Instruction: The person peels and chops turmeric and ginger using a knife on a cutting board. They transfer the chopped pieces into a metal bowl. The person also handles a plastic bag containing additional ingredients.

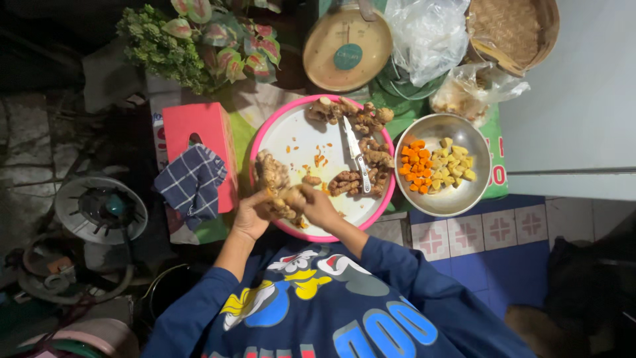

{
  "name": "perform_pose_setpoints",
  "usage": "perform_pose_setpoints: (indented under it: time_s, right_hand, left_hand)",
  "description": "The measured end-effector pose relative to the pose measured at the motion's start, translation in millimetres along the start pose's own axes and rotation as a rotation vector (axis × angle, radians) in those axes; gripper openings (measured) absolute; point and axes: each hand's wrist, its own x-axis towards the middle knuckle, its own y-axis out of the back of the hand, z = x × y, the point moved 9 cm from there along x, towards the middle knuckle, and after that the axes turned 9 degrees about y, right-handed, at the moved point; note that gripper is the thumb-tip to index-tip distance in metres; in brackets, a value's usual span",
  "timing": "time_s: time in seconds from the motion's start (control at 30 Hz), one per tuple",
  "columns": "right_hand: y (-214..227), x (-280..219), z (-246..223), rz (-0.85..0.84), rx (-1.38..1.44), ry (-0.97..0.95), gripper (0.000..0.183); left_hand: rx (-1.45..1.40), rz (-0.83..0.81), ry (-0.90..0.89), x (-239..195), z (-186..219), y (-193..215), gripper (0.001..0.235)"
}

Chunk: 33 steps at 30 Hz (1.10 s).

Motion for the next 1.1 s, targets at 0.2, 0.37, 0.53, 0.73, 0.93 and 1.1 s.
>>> perform_pose_setpoints:
  time_s: [0.2,0.37,0.53,0.73,0.93,1.1]
  right_hand:
    - [56.6,38.1,-4.7,-0.083,-0.447,-0.070,0.043]
    - [105.8,85.4,-13.3,0.238,-0.963,0.231,0.061]
    - [48.0,57.1,24.8,0.181,-0.977,0.350,0.043]
    - [-5.2,34.4,39.5,-0.202,-0.748,0.378,0.066]
    - [53.9,124.4,-12.1,0.213,-0.877,0.559,0.046]
    - [23.2,117.7,15.1,0.123,-0.707,0.402,0.025]
  left_hand:
    - [0.039,0.040,-0.120,-23.5,26.5,-7.3,0.061]
    - [0.059,0.042,-0.101,-38.5,28.5,-15.0,0.066]
    - [0.045,0.069,-0.091,-42.5,26.9,-5.4,0.063]
    - [0.052,0.066,-0.098,-40.7,27.4,5.1,0.059]
    - [0.111,0.167,-0.052,-44.3,21.4,19.7,0.051]
    - [0.183,0.172,-0.087,-51.5,27.5,6.5,0.053]
